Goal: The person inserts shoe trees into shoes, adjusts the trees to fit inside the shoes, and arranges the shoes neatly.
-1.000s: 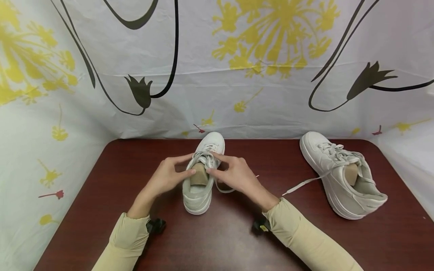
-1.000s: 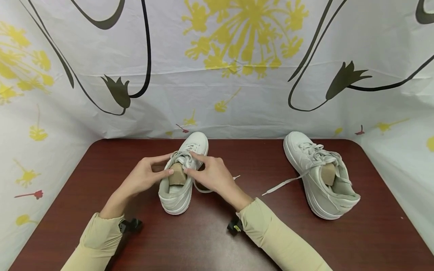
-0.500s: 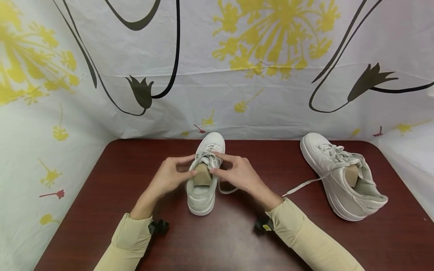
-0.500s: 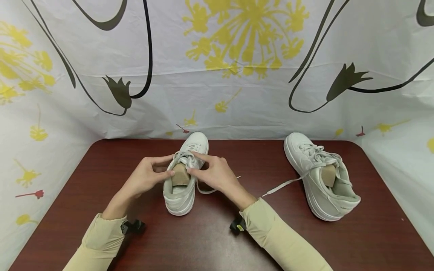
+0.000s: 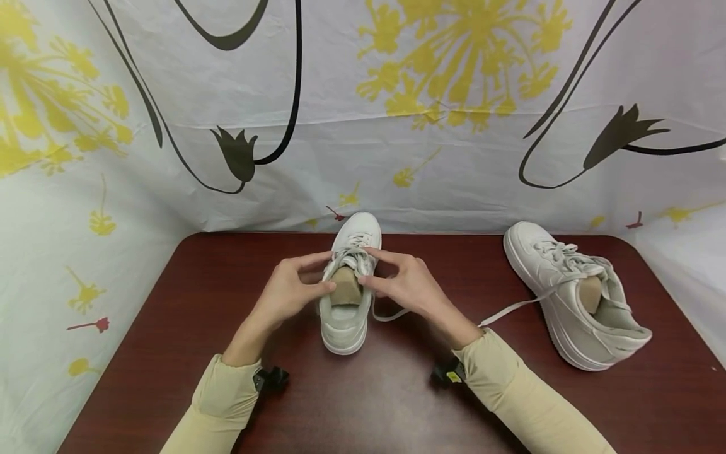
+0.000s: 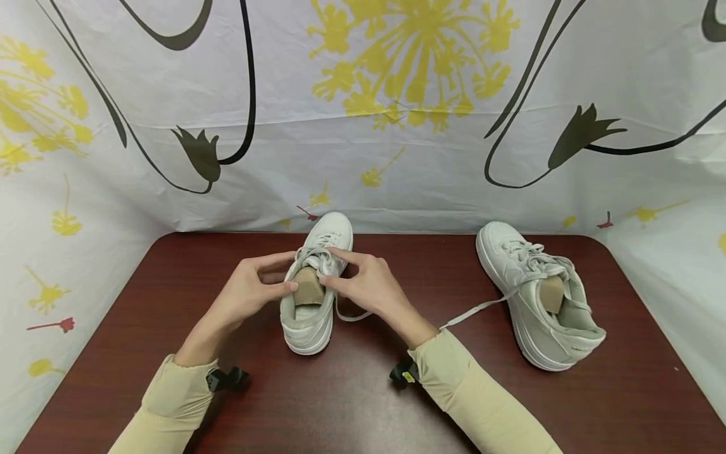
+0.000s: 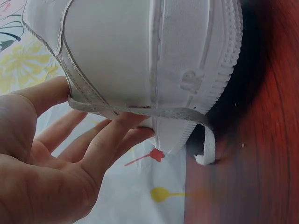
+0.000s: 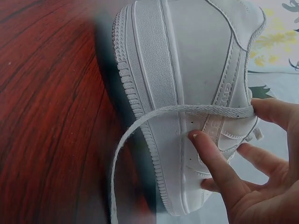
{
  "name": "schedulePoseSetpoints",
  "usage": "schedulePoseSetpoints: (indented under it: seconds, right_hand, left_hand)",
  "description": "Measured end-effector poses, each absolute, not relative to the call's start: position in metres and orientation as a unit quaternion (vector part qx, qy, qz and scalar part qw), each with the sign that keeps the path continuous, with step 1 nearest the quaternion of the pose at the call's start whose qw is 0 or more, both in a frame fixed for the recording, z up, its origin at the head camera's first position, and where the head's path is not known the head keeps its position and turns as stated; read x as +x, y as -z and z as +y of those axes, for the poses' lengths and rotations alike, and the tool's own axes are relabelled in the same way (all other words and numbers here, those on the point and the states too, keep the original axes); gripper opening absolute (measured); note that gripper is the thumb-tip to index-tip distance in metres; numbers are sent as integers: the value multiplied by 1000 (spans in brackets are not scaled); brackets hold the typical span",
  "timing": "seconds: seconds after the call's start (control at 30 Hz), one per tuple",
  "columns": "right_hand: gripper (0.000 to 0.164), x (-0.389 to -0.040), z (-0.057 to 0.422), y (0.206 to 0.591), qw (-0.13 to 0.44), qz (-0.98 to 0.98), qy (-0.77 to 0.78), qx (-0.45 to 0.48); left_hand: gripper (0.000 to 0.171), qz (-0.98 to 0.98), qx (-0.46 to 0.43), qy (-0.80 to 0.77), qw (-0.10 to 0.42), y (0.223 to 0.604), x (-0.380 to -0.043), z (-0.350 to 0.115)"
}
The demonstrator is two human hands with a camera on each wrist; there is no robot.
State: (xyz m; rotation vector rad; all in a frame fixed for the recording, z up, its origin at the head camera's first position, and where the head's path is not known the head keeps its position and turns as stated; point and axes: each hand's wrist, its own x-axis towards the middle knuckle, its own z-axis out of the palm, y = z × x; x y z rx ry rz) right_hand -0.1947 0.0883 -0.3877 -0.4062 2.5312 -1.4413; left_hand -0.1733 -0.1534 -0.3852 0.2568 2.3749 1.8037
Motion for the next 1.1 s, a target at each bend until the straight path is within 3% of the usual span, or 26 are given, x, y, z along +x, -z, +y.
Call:
schedulePoseSetpoints:
  seconds: [0.4, 1.1]
  right_hand:
    - [63, -199, 106, 380, 127, 842, 509, -125]
    - [66, -203, 145, 371, 139, 821, 537, -131]
  left_hand:
    - [58, 760, 29, -641, 97, 376, -175, -130]
    - [55, 769, 23, -633, 92, 364, -178, -93]
